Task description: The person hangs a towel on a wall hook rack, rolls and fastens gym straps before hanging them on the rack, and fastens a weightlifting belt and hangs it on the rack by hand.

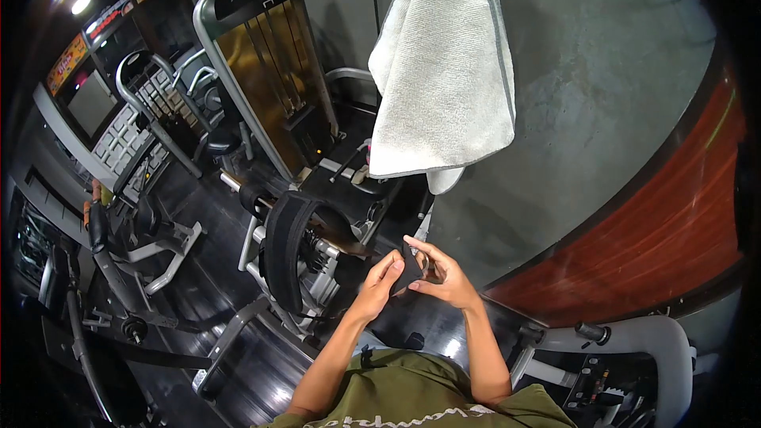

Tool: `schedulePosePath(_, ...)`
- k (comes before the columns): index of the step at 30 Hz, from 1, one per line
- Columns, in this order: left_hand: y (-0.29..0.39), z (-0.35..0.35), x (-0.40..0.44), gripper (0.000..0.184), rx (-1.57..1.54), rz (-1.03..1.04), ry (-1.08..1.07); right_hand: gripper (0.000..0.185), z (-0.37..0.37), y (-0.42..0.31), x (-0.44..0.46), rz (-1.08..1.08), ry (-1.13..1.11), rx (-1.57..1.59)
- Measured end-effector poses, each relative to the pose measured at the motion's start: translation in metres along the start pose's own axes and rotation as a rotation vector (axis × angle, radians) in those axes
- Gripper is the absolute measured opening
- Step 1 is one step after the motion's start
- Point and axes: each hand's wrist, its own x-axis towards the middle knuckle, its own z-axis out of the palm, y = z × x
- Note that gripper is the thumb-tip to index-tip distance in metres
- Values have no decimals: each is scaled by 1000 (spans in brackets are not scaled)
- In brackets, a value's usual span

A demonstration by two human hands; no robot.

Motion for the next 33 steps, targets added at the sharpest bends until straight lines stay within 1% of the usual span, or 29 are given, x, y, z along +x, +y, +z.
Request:
schedulePosePath(1,-1,3,0,31,-61,-16,-13,88,-1,3,-1,23,9,-19)
schedulePosePath(2,-4,3,1,31,-57,-17,-17,88,-1,5,-1,20,13,-18)
schedulePosePath(4,-8,4,5,31,-12,15,23,87,2,9,0,-58,65,-94)
schedulePosePath(5,-9,4,4,31,-11,14,19,87,3,12,0,-59,70,-94)
schedulePosePath(7,-3,10,4,31,-31,-14,35,87,5,17,3,-248,128,-263)
schedulePosePath(11,-6,8,7,31,-61,-44,59,83,8,11,-1,-231,164,-241)
schedulePosePath(13,-8,7,10,29,23,82,161,73,6,0,-2,-190,199,-325)
schedulePosePath(14,-6,5,8,29,23,81,159,73,7,-7,-3,-190,201,-326)
schedulePosePath(16,18,9,6,26,389,279,172,69,8,-20,-5,-198,210,-610)
schedulePosePath(17,21,7,8,24,382,297,173,69,9,-23,-5,-197,210,-610)
schedulePosePath(18,26,4,9,24,382,295,174,67,10,-24,-5,-207,197,-623)
schedulePosePath(20,37,-3,11,23,706,173,82,66,14,-26,-5,-218,179,-635)
schedulePosePath(22,46,-4,13,24,732,189,78,64,16,-27,-5,-179,177,-645)
schedulePosePath(24,58,-5,11,23,872,79,58,62,18,-23,-6,-168,168,-607)
schedulePosePath(25,59,-8,12,23,875,78,60,61,18,-21,-7,-153,163,-571)
schedulePosePath(29,55,-20,16,21,858,83,-46,59,21,-18,-8,-169,140,-492)
schedulePosePath(32,57,-20,18,19,854,77,-104,59,23,-17,-9,-160,115,-571)
schedulePosePath(33,57,-20,19,18,870,62,-125,60,25,-16,-9,-193,141,-610)
